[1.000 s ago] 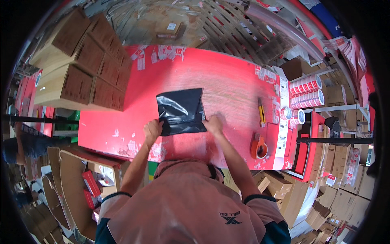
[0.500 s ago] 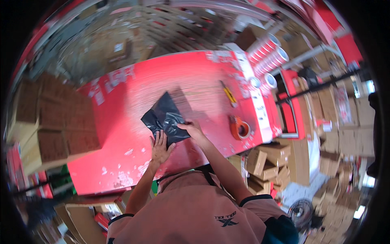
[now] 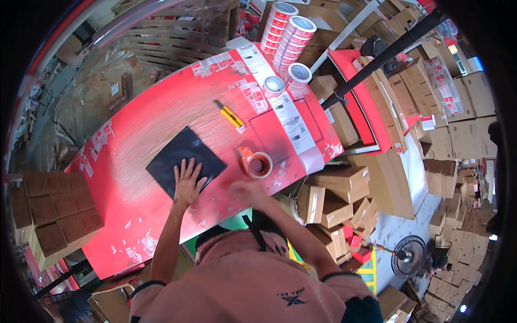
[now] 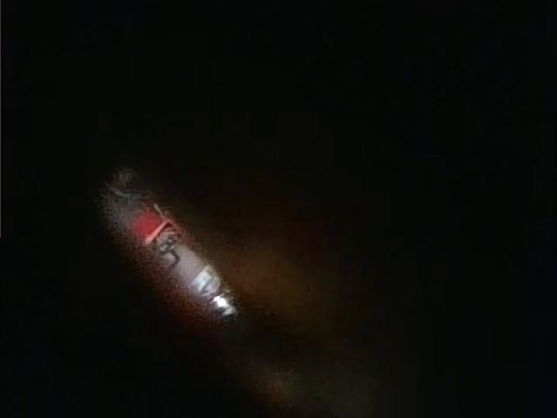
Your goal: The person picks small items from a large cardboard bin, places them on a red worktable, wraps them in pink bubble mailers, seals the mailers with tape, and stacks the finished packages. The person also handles shipping labels and a box cutter during the process.
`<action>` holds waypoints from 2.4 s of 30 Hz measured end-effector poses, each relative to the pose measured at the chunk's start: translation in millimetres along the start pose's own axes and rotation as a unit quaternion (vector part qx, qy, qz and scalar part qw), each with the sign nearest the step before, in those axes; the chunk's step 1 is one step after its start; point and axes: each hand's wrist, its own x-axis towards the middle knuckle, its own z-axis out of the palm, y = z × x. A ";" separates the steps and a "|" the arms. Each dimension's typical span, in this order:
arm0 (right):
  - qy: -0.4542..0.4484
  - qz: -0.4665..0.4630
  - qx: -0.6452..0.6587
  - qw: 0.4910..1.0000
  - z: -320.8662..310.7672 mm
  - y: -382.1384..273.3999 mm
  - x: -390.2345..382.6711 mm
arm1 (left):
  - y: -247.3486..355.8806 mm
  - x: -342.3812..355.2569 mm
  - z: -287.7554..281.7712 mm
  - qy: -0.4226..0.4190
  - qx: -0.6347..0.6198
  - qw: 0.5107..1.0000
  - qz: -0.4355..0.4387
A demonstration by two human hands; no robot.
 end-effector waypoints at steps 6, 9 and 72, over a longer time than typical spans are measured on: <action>0.267 0.109 -0.380 0.879 -184.3 103.9 -78.8 | 206.5 51.4 72.7 0.098 -0.373 0.922 0.041; 0.194 0.112 -0.312 0.923 -198.9 102.4 -114.7 | 290.8 115.6 134.7 -0.169 -0.607 0.728 -0.268; 0.647 0.522 -0.261 0.490 -160.3 99.5 -553.7 | -134.2 -52.1 25.0 0.186 -0.080 0.974 -0.103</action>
